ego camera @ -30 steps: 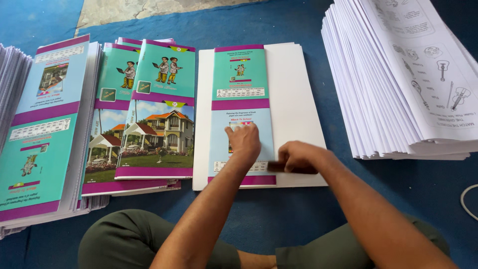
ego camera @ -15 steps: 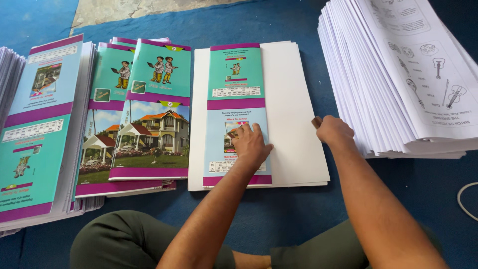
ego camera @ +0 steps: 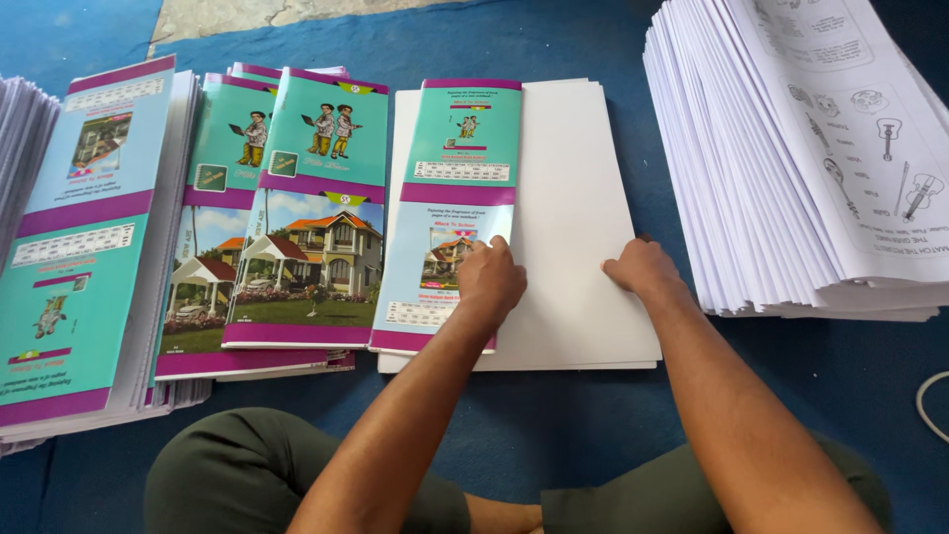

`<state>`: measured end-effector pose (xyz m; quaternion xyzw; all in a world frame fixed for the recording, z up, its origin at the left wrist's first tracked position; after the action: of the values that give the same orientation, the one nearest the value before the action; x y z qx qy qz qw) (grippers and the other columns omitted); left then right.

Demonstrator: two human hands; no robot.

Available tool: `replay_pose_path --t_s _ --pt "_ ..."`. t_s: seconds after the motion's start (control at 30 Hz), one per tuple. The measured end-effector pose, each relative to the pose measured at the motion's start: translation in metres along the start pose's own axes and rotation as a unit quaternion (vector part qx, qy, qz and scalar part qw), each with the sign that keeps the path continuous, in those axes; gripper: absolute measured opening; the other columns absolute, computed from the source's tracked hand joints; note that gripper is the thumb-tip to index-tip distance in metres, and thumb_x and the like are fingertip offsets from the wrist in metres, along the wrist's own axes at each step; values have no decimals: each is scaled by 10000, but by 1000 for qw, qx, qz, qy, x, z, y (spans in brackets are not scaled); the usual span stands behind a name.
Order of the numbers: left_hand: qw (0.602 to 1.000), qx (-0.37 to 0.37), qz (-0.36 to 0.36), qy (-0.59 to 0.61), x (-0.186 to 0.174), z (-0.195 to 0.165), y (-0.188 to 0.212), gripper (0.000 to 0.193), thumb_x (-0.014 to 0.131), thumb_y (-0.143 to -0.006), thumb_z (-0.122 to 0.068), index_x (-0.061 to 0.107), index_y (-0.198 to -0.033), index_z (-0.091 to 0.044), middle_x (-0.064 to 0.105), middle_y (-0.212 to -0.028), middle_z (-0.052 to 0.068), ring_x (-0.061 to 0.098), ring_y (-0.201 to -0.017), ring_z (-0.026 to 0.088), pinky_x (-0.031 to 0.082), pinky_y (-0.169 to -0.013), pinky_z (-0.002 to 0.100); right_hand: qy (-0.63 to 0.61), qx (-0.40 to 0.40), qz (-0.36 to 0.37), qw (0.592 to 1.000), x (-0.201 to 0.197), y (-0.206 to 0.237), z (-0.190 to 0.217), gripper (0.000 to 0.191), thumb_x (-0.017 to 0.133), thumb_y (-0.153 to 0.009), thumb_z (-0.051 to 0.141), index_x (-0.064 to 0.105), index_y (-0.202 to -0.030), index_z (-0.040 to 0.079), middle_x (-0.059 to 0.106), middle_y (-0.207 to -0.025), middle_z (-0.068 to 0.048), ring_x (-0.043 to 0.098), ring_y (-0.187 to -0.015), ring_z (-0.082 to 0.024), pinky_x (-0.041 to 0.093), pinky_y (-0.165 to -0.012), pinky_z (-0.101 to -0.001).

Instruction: The person sits on a blue tarp and repeatedly folds a printed cover sheet onto a stack of blank white paper, then uses a small wooden block to press the fold. The person places the folded unit aside and repeats the process with additional sheets.

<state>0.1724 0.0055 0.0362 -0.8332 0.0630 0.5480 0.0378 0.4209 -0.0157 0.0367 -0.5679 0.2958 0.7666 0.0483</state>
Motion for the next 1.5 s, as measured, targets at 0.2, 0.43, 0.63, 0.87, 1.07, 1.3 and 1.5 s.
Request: replay_pose_path --t_s 0.2,0.43,0.63,0.87,1.07,1.3,1.5 --pt "997 50 -49 -29 1 25 -6 158 570 -933 -106 657 -971 21 728 -853 246 735 -800 412 591 -765 503 -7 -7 -3 1000 9 -9 -2 647 727 -916 429 622 -1363 -27 553 -1454 -232 581 -1308 -374 503 -1062 -469" --pt "994 58 -79 -41 -47 43 -5 157 556 -931 -85 596 -1010 45 718 -832 270 732 -785 426 599 -701 496 -23 0 -8 1000 11 -10 -6 673 742 -905 421 602 -1373 -41 570 -1431 -247 589 -1298 -385 501 -1060 -471" --pt "990 53 -131 7 -107 68 -8 211 547 -916 -75 576 -1078 58 710 -842 292 713 -817 463 583 -752 530 -27 1 -11 1000 13 -12 -6 698 744 -905 428 588 -1382 -57 603 -1394 -260 617 -1271 -385 520 -1040 -472" --pt "991 27 -123 48 -165 104 -6 261 550 -961 -157 578 -1111 55 705 -869 317 692 -854 499 554 -821 566 -56 14 -19 998 15 -15 -11 793 775 -877 424 504 -1424 -81 636 -1342 -281 643 -1233 -389 529 -1024 -454" --pt "992 -42 -112 34 -195 141 -4 302 565 -986 -209 577 -1120 62 693 -916 342 677 -897 519 536 -847 579 -73 32 -17 997 15 -11 -10 733 768 -878 393 534 -1424 -35 643 -1345 -264 648 -1240 -374 521 -1039 -448" --pt "988 -105 -114 6 -209 177 4 302 555 -979 -203 594 -1168 30 699 -1010 326 680 -978 506 527 -893 574 -80 23 -27 996 13 -6 -7 742 779 -872 383 529 -1435 -31 644 -1342 -268 648 -1235 -374 513 -1047 -451" --pt "983 -144 -109 -44 -212 208 5 308 550 -988 -224 598 -1174 16 709 -1035 310 684 -1001 492 530 -891 575 -92 26 -34 995 13 -6 -8 690 792 -857 373 591 -1388 -20 660 -1323 -262 659 -1219 -380 511 -1046 -452"
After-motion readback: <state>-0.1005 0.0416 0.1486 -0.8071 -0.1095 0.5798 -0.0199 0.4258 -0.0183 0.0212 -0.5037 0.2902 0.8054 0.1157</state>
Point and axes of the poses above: each hand's wrist, its own y-axis away from the middle knuckle, its own x-axis out of the palm, z = x × y, the point moved 5 cm from there along -y, towards the middle knuckle
